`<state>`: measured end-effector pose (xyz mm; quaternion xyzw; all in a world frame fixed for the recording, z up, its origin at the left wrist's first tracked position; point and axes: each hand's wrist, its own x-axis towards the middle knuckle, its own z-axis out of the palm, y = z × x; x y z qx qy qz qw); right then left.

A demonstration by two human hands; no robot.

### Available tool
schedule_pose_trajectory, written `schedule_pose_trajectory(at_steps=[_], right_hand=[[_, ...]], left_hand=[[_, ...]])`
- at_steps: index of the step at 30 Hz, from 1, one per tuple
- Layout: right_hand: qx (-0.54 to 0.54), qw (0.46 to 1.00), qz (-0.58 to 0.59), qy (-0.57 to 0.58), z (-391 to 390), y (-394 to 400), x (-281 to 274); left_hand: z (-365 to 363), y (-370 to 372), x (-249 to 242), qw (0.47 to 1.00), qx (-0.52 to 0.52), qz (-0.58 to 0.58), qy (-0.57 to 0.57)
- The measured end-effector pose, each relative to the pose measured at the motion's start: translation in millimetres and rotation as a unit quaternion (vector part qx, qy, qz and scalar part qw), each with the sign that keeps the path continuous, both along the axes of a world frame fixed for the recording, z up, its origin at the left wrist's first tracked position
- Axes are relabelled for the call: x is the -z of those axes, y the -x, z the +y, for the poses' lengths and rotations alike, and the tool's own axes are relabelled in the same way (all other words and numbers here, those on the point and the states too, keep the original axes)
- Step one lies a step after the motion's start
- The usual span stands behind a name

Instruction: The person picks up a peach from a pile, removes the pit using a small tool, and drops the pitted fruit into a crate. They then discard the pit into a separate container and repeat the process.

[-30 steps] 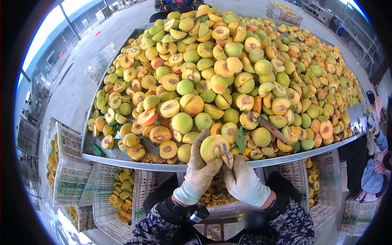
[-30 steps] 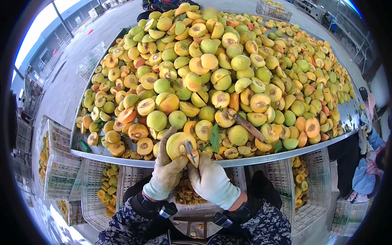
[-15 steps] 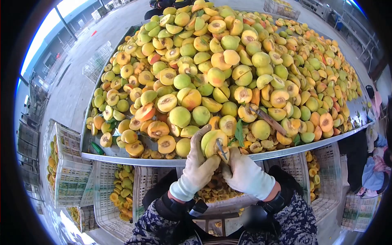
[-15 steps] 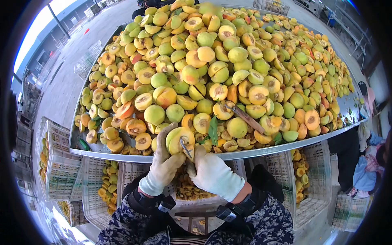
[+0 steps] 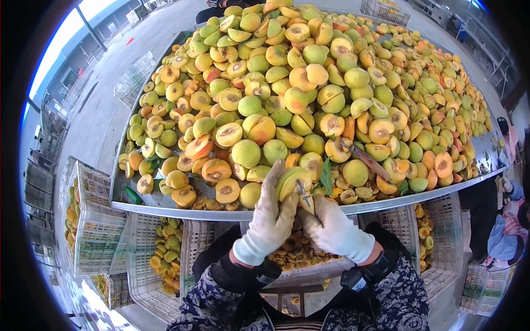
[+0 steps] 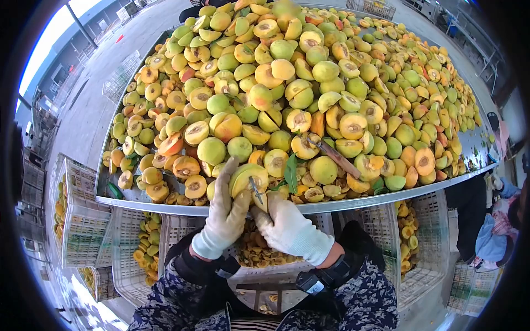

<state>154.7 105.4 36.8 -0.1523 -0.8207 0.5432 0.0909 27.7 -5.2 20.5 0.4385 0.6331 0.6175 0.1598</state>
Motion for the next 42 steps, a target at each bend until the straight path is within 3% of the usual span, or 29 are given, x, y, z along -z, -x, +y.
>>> schedule_pose_trajectory(at_steps=[2,3,4,6,10,11,12,13,15,16,18,20,22,31,33,34,36,37,39,42], right_hand=[[-0.013,0.999,-0.027,-0.031,1.3,-1.6,0.4],[-0.025,0.996,-0.054,-0.062,0.9,-3.4,1.2],[-0.025,0.996,-0.055,-0.060,1.2,-4.1,2.2],[-0.065,0.995,-0.075,0.028,1.1,-4.9,3.9],[-0.075,0.997,0.034,0.013,-3.2,-3.7,8.2],[-0.091,0.977,-0.060,0.181,-1.2,-4.3,-6.7],[-0.104,0.921,-0.153,0.343,0.2,-4.6,-19.1],[-0.104,0.921,-0.154,0.343,3.9,-5.2,-27.3],[-0.114,0.845,-0.205,0.481,10.7,-8.6,-35.9],[-0.117,0.845,-0.206,0.479,11.4,-10.4,-34.0],[-0.113,0.825,-0.170,0.526,12.0,-12.8,-30.4],[-0.115,0.852,-0.194,0.473,11.2,-8.9,-34.4],[-0.076,0.965,-0.148,0.204,3.4,-4.8,-35.5],[-0.103,0.966,-0.037,0.236,-7.0,-15.0,-17.0],[-0.073,0.991,-0.014,-0.112,-7.4,-18.2,-8.8],[-0.074,0.991,-0.012,-0.112,-6.8,-18.8,-9.2],[-0.092,0.970,-0.059,0.216,-5.8,-18.8,-22.9],[-0.095,0.970,-0.058,0.216,-7.3,-20.8,-29.5],[-0.075,0.884,-0.101,0.450,-9.7,-23.7,-40.2],[-0.071,0.884,-0.085,0.454,-15.6,-26.2,-39.1]], left_hand=[[-2.7,-2.6,0.2,0.998,-0.010,0.029,0.060],[-4.1,3.9,-6.3,0.993,0.024,-0.044,0.111],[-5.7,13.5,-12.2,0.983,0.096,-0.130,0.083],[-9.7,23.6,-22.6,0.956,0.164,-0.216,0.113],[-10.8,35.9,-28.3,0.958,0.197,-0.126,0.167],[-12.0,37.8,-29.2,0.957,0.216,-0.096,0.166],[-13.8,37.9,-29.7,0.956,0.234,-0.067,0.164],[-13.7,36.2,-31.2,0.956,0.233,-0.068,0.164],[-13.9,31.9,-34.8,0.956,0.235,-0.125,0.123],[-14.7,31.3,-33.4,0.957,0.232,-0.125,0.122],[-15.9,29.1,-29.8,0.971,0.202,-0.056,0.115],[-16.8,22.3,-32.9,0.973,0.176,-0.080,0.123],[-15.7,22.2,-31.4,0.977,0.137,-0.089,0.136],[-14.7,8.7,-27.1,0.979,0.121,-0.158,0.051],[-13.4,5.9,-30.4,0.968,0.132,-0.207,0.058],[-13.9,5.3,-33.0,0.954,0.145,-0.256,0.065],[-14.4,3.5,-36.8,0.952,0.137,-0.259,0.091],[-13.3,0.0,-35.6,0.962,0.126,-0.237,0.058],[-12.6,-5.4,-30.0,0.973,0.104,-0.204,-0.001],[-13.5,-10.1,-28.4,0.969,0.104,-0.224,-0.018]])
